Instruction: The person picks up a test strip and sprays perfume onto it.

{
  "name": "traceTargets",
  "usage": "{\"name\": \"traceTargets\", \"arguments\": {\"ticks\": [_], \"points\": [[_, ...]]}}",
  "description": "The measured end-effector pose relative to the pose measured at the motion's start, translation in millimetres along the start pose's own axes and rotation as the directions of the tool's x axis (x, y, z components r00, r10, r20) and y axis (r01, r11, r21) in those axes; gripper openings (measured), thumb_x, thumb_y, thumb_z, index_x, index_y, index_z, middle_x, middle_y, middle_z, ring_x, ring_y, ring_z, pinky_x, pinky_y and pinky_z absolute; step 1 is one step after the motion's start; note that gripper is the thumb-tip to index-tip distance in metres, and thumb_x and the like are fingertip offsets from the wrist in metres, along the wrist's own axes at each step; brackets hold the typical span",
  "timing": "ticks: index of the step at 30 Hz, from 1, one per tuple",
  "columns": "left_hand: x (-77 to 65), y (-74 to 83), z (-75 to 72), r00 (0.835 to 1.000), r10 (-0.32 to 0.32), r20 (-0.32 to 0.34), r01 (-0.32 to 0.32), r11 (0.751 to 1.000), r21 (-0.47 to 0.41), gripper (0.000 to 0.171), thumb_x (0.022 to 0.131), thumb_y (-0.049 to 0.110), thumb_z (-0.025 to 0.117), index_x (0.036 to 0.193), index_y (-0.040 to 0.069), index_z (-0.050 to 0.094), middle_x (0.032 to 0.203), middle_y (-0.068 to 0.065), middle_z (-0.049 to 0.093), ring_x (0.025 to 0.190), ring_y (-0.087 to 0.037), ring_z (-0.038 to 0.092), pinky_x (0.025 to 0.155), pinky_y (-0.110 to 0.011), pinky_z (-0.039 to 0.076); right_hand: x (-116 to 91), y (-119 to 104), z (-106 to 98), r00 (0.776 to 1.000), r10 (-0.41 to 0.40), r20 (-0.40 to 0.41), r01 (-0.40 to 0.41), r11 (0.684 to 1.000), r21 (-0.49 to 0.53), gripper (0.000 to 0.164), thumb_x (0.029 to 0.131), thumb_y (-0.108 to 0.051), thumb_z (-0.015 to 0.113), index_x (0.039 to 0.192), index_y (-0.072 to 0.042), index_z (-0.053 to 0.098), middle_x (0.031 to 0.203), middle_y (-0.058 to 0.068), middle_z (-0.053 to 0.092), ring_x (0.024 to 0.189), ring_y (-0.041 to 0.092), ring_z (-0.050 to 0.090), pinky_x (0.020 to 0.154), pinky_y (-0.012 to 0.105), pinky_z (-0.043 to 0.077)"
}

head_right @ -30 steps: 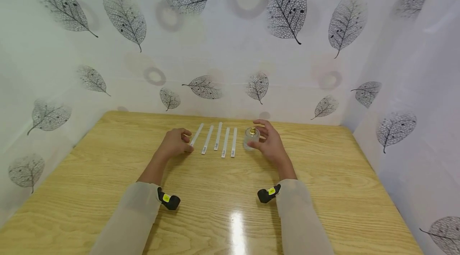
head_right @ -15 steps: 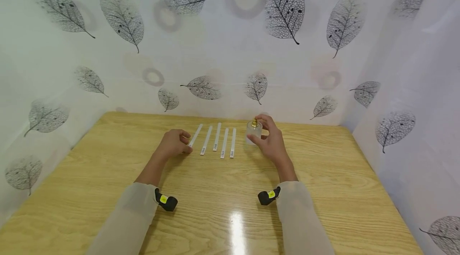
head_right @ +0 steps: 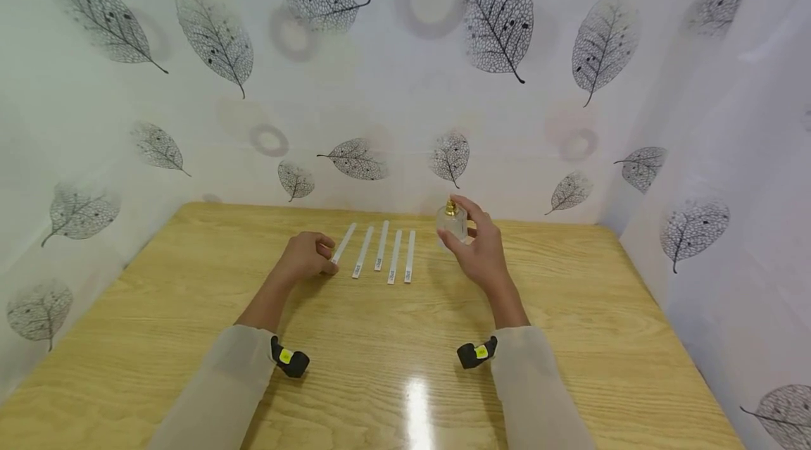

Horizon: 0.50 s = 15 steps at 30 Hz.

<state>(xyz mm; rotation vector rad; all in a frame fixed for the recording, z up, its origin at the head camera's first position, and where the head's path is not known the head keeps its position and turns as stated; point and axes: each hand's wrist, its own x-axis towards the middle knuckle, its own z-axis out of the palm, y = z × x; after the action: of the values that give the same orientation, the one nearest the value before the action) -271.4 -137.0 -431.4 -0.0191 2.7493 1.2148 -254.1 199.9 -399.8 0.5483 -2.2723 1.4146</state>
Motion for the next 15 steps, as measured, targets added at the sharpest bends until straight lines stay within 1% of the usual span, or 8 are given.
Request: {"name": "traceTargets", "arguments": {"ticks": [2, 5, 7, 9, 10, 12, 15], "points": [[-0.4, -0.1, -0.2, 1.0, 0.0, 0.0, 0.0, 1.0, -0.001, 0.048, 0.078, 0.003, 0.086, 0.121, -0.003, 0.067, 0.111, -0.018, 0.07, 0.102, -0.032, 0.066, 0.088, -0.042, 0.057, -0.2, -12.9, -0.5, 1.0, -0.027, -0.011, 0.027, 0.999, -0.018, 0.063, 0.091, 0.005, 0.073, 0.149, -0.003, 0.049, 0.142, 0.024, 0.054, 0.116, 0.038, 0.056, 0.091, 0.053, 0.054], [-1.0, 0.9, -0.5, 1.0, -0.006, 0.003, 0.006, 1.0, -0.005, 0.048, 0.079, 0.003, 0.086, 0.122, -0.003, 0.067, 0.112, -0.018, 0.07, 0.104, -0.032, 0.066, 0.089, -0.042, 0.056, 0.1, -24.7, -1.1, 0.998, -0.066, -0.021, 0.066, 0.997, -0.027, 0.062, 0.093, 0.007, 0.069, 0.15, 0.002, 0.046, 0.141, 0.028, 0.054, 0.112, 0.038, 0.058, 0.087, 0.035, 0.055], [-1.2, 1.8, -0.7, 1.0, -0.01, 0.005, 0.01, 1.0, -0.004, 0.047, 0.079, 0.004, 0.086, 0.122, -0.003, 0.067, 0.113, -0.018, 0.069, 0.104, -0.032, 0.066, 0.089, -0.043, 0.056, 0.5, -23.5, 0.0, 0.996, -0.087, -0.023, 0.087, 0.996, -0.028, 0.062, 0.094, 0.007, 0.067, 0.152, 0.002, 0.044, 0.14, 0.028, 0.055, 0.106, 0.036, 0.06, 0.081, 0.021, 0.052], [-1.2, 2.4, -0.9, 1.0, -0.007, 0.006, 0.007, 1.0, 0.004, 0.047, 0.079, 0.004, 0.086, 0.122, -0.003, 0.067, 0.112, -0.018, 0.069, 0.104, -0.032, 0.066, 0.089, -0.043, 0.056, 1.2, -15.2, 2.2, 0.994, -0.105, -0.021, 0.104, 0.994, -0.025, 0.063, 0.095, 0.006, 0.067, 0.153, 0.0, 0.043, 0.139, 0.027, 0.055, 0.101, 0.035, 0.061, 0.076, 0.014, 0.049], [-1.1, 2.5, -0.8, 1.0, -0.005, 0.007, 0.005, 1.0, 0.009, 0.047, 0.079, 0.004, 0.086, 0.121, -0.003, 0.067, 0.112, -0.018, 0.069, 0.104, -0.032, 0.066, 0.089, -0.043, 0.056, 0.9, -11.5, 3.5, 0.993, -0.113, -0.016, 0.112, 0.993, -0.03, 0.064, 0.095, 0.005, 0.067, 0.154, -0.001, 0.042, 0.139, 0.027, 0.055, 0.099, 0.033, 0.061, 0.074, 0.013, 0.049], [-1.1, 2.6, -0.6, 1.0, -0.005, 0.007, 0.005, 1.0, 0.011, 0.047, 0.079, 0.004, 0.086, 0.121, -0.003, 0.067, 0.112, -0.017, 0.069, 0.103, -0.031, 0.066, 0.088, -0.043, 0.056, 0.7, -2.7, 6.2, 0.992, -0.126, -0.006, 0.125, 0.991, -0.048, 0.064, 0.097, 0.002, 0.067, 0.155, -0.003, 0.041, 0.14, 0.024, 0.054, 0.096, 0.029, 0.06, 0.071, 0.017, 0.05], [-1.2, 2.9, -0.7, 1.0, -0.008, 0.006, 0.008, 1.0, 0.011, 0.047, 0.078, 0.004, 0.087, 0.12, -0.003, 0.067, 0.111, -0.017, 0.069, 0.102, -0.031, 0.066, 0.087, -0.042, 0.056, 0.5, 3.0, 9.1, 0.986, -0.168, 0.003, 0.168, 0.983, -0.068, 0.063, 0.099, -0.002, 0.065, 0.156, -0.006, 0.039, 0.145, 0.022, 0.051, 0.1, 0.028, 0.059, 0.073, 0.03, 0.054]]}}
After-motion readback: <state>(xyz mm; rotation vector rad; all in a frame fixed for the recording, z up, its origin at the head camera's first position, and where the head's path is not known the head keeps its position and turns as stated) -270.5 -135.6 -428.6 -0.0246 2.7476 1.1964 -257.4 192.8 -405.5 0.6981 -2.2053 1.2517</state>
